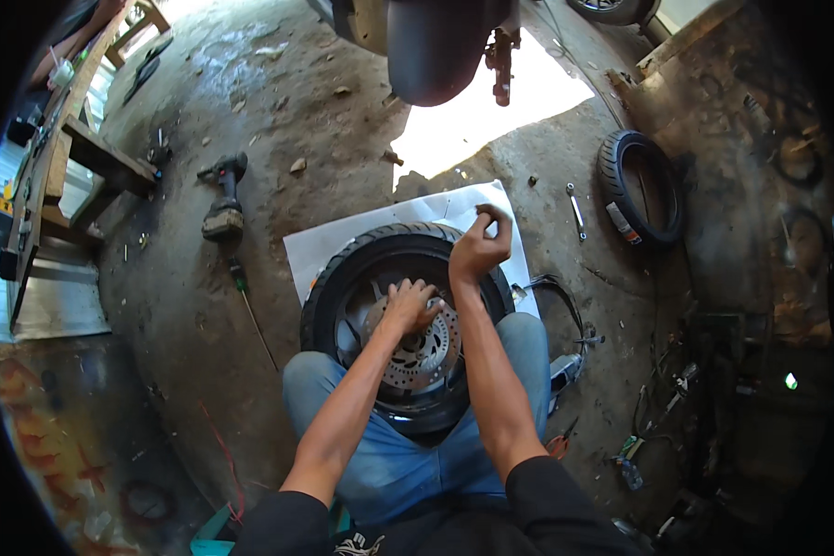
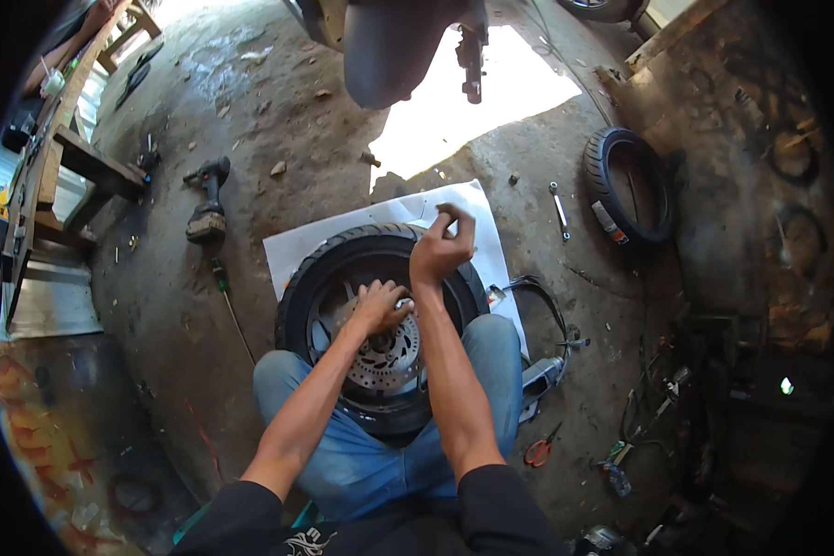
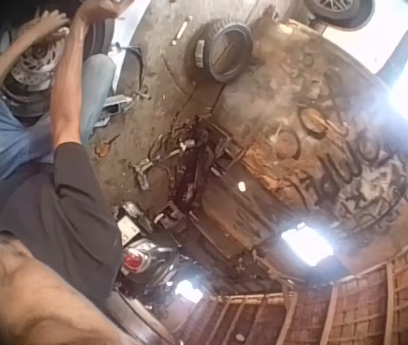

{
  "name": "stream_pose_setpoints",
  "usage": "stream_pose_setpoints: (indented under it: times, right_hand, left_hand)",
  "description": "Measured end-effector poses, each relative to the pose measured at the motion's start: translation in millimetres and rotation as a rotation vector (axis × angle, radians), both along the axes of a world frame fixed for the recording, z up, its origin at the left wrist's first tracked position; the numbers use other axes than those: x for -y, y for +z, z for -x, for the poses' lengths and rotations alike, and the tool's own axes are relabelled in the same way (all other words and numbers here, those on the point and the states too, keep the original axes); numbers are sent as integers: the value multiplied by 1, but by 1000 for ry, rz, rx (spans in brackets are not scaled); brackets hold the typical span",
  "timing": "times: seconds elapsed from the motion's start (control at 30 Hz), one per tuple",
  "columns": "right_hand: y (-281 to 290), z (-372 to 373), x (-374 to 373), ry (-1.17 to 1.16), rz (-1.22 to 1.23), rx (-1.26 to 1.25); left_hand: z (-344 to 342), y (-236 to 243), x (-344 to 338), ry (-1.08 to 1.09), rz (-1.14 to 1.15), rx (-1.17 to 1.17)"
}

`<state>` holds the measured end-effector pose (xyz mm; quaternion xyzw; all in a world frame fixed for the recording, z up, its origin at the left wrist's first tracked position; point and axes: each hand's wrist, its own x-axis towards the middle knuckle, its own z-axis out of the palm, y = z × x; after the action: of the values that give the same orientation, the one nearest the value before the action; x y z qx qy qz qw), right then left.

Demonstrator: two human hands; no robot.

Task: Mounting a new tire onto a motorcycle wheel rim using hand tools.

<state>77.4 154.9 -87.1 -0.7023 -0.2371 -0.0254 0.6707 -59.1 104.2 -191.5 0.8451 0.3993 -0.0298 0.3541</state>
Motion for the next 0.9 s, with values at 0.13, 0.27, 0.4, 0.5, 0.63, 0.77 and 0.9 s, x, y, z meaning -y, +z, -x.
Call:
stream_pose_setpoints:
  times: [0.13,0.27,0.4,0.5,0.63,0.77,0.9]
  right_hand:
    - [1,-15,-14,-95,76,68]
    - [-6,-21,-34,-96,95,139]
    - [-14,-34,-57,-103,124,148]
    - [-20,-34,-71,-95,153,157]
    - [-29,-39,-91,-97,163,123]
    - [-40,-46,-104,-137,171,113]
    - [-48,-55,-116,-119,194,90]
  left_hand:
    - [7,2,-4,7,64,-30]
    - [4,5,-5,7,87,-46]
    - [0,5,4,50,-10,12]
    - [5,-1,7,94,-15,64]
    - [5,-7,12,139,-114,132]
    - [5,-1,13,135,-128,147]
    - [5,0,12,144,-170,140]
